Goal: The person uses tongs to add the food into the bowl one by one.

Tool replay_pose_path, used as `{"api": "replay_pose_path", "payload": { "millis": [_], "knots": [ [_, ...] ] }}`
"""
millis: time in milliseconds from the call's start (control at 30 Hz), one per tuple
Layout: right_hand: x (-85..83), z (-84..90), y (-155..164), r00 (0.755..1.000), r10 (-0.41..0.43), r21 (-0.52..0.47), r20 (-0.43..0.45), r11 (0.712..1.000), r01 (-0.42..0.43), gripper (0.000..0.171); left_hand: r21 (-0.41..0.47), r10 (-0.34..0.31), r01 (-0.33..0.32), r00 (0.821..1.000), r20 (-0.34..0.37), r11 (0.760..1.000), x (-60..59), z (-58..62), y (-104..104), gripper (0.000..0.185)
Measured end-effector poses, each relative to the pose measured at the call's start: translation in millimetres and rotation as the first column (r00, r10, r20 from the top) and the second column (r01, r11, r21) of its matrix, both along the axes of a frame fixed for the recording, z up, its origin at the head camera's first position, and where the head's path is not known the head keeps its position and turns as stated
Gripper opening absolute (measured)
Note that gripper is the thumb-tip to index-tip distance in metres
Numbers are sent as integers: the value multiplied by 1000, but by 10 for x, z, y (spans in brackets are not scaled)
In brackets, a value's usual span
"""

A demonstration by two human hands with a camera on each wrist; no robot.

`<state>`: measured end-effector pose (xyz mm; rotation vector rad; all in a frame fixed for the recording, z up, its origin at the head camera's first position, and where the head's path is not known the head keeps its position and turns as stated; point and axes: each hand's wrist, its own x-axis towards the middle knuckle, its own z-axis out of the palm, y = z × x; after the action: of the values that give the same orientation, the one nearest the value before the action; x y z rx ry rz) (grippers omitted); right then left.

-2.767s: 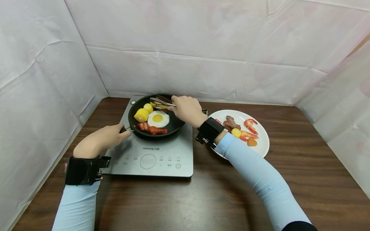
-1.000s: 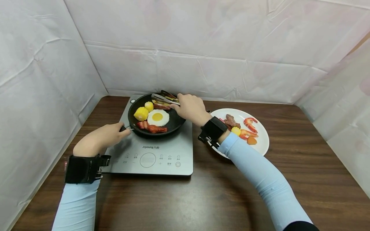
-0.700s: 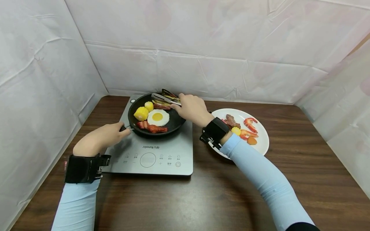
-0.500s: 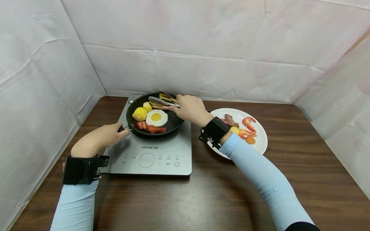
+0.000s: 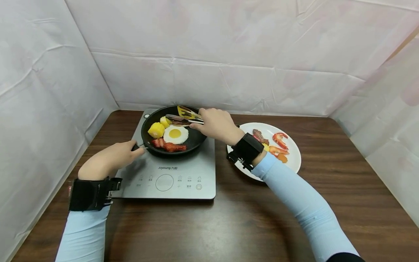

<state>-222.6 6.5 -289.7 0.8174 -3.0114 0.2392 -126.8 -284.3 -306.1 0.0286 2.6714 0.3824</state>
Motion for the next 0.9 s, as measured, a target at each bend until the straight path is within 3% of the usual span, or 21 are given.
{"api": "replay_pose_path", "payload": {
  "millis": [700,900],
  "knots": [
    [48,49,161,1000,-7,-31,8,1000,7,58,-28,-16,16,1000,-4,999,-10,-3,-34,78],
    [73,59,229,1000,-8,-26,-21,1000,7,49,-31,-16,16,1000,0,999,-23,-10,-49,78]
  ]
}}
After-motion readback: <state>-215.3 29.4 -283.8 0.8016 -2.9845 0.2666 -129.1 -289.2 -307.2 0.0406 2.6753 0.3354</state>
